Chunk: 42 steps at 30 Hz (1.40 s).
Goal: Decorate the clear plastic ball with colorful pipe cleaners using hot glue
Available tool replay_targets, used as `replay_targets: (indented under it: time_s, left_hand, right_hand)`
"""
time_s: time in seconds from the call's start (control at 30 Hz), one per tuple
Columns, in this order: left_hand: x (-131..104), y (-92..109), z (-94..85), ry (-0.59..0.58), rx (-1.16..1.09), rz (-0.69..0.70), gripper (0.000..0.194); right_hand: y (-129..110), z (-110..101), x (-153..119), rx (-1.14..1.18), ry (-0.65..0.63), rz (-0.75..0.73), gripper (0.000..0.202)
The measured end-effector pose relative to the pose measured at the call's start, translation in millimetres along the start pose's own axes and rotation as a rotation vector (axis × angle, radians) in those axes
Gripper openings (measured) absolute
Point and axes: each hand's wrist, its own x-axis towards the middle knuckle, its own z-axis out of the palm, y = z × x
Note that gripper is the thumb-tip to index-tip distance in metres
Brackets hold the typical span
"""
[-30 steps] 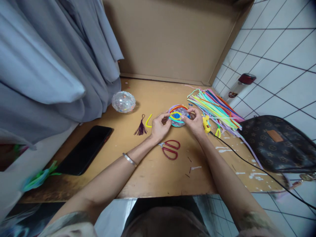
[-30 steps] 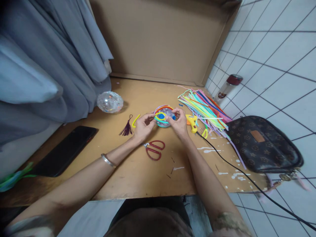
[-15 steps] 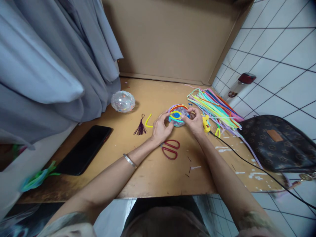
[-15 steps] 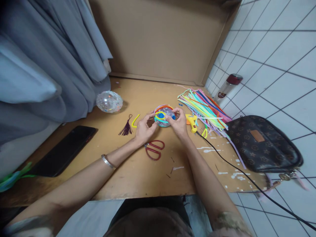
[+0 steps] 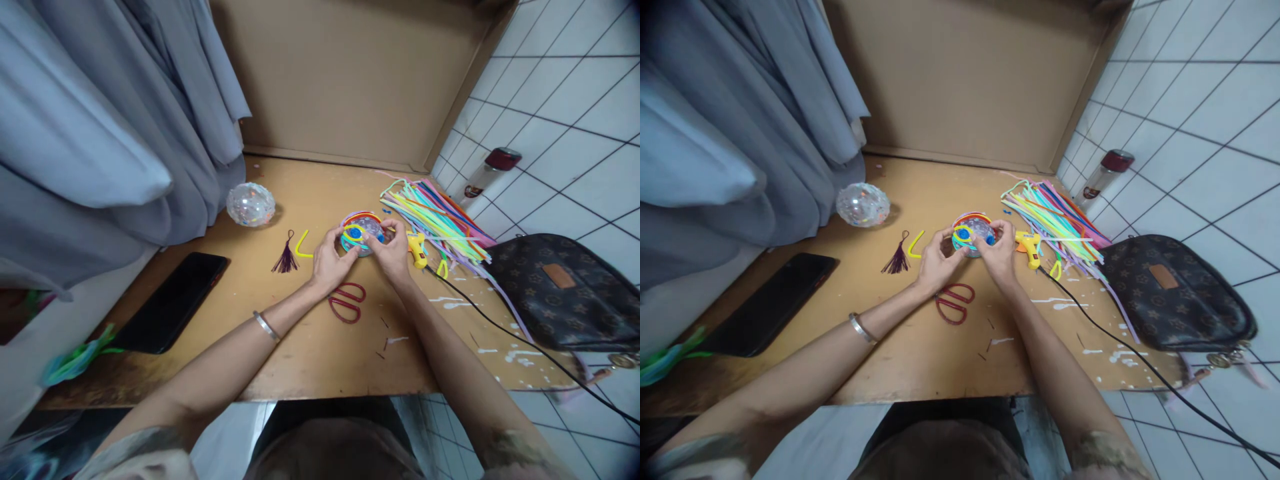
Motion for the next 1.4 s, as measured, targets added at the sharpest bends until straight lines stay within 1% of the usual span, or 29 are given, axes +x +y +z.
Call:
replay_targets:
  time_s: [0.17,0.33,0.43,0.53,0.7,0.77,0.9,1.13,1.27,1.4]
  left_hand:
    - [1.0,-3.6,2.0,0.012,-0.073,-0.056,0.056]
    - [2.0,-1.8,2.0,-0.022,-0.189,-0.091,0.058]
    - [2.4,-0.3,2.1,-0.047,-0.234,-0.109,0.060]
    - [2.9,-1.1,2.3,-0.062,-0.246,-0.105,0.060]
    - [3.7,-2.7,2.1,-0.057,-0.252,-0.105,0.058]
    - [3.8,-2.2,1.8,-0.057,-0.241,-0.103,0.057]
    - [3.5,-0.8,2.1,-0.044,-0.213,-0.098,0.056]
    - [2.3,-1.3,4.1,-0.044,-0.212,-0.083,0.053]
    - [3.0,0.0,5.1,-0.055,-0.242,-0.105,0.051]
    - [4.9,3.6,5.8,-0.059,-0.294,-0.150,0.053]
  right_hand:
    - [-7.1,6.6,-7.2,-0.033,0.073,0.024,0.042]
    - [-13.8,9.6,-9.8,-0.022,0.120,0.048,0.044]
    - [-15.5,9.1,-9.2,0.020,0.130,0.106,0.049]
    - [-17.1,8.1,-9.2,0.061,0.113,0.148,0.055]
    - [-16.1,7.5,-10.3,0.085,0.125,0.164,0.071]
    - [-13.4,8.3,-10.7,0.089,0.121,0.167,0.073]
    - [-10.1,11.0,-12.4,0.072,0.127,0.161,0.073]
    - [-16.4,13.3,-15.8,0.106,0.141,0.161,0.068]
    - [-16.0,14.9,-16.6,0.097,0.149,0.157,0.066]
    - [-15.7,16.5,-17.7,0.140,0.148,0.183,0.068]
